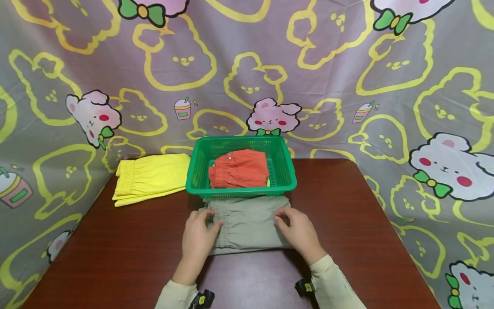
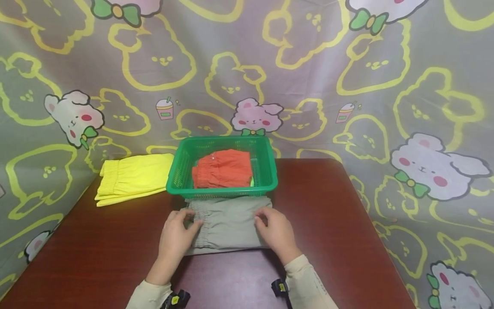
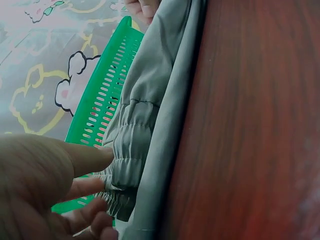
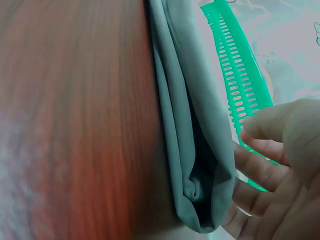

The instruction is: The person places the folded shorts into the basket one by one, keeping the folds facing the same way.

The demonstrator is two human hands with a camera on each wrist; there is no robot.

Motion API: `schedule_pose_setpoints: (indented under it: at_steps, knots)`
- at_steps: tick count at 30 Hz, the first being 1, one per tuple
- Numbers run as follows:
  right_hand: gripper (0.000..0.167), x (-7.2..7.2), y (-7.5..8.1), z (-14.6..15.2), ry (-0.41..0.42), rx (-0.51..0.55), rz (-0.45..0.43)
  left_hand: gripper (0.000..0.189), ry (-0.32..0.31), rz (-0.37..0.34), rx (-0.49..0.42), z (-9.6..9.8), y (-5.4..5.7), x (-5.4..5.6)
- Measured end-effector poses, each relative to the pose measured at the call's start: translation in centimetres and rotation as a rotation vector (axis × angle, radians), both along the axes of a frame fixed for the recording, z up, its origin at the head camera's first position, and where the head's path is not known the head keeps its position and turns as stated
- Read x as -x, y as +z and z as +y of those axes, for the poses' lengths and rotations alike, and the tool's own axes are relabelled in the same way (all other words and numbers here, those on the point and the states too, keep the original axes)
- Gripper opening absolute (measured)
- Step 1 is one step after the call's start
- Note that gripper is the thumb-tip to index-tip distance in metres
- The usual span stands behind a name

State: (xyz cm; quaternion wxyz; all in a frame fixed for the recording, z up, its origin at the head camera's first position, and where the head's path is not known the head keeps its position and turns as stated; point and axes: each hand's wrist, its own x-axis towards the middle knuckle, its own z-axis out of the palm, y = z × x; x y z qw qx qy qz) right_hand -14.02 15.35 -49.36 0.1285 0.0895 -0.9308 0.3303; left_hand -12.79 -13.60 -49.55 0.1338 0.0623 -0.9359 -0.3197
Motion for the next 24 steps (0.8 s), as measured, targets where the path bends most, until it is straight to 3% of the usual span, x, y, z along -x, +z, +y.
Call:
schedule_pose_setpoints:
  at_steps: [5, 10, 17, 24]
  knots:
    - [0.006, 0.0, 0.2, 0.6, -0.075, 0.076, 0.026, 0.056, 0.041, -0.047, -0.063, -0.2, -0.2, 0.1]
    - [0.012, 0.0, 0.3, 0.9, -0.178, 0.07, 0.017, 0.075, 0.045, -0.097, -0.134, -0.4, -0.4, 0.3]
    - [0.031, 0.1, 0.1, 1.2, -0.252, 0.111, -0.117, 0.089, 0.02, -0.153, -0.139, -0.8, -0.5, 0.4]
    - [0.044, 0.2, 0.1, 1.7, -0.249, 0.181, -0.253, 0.091, 0.004, -0.177, -0.084, -0.1, -0.4, 0.6]
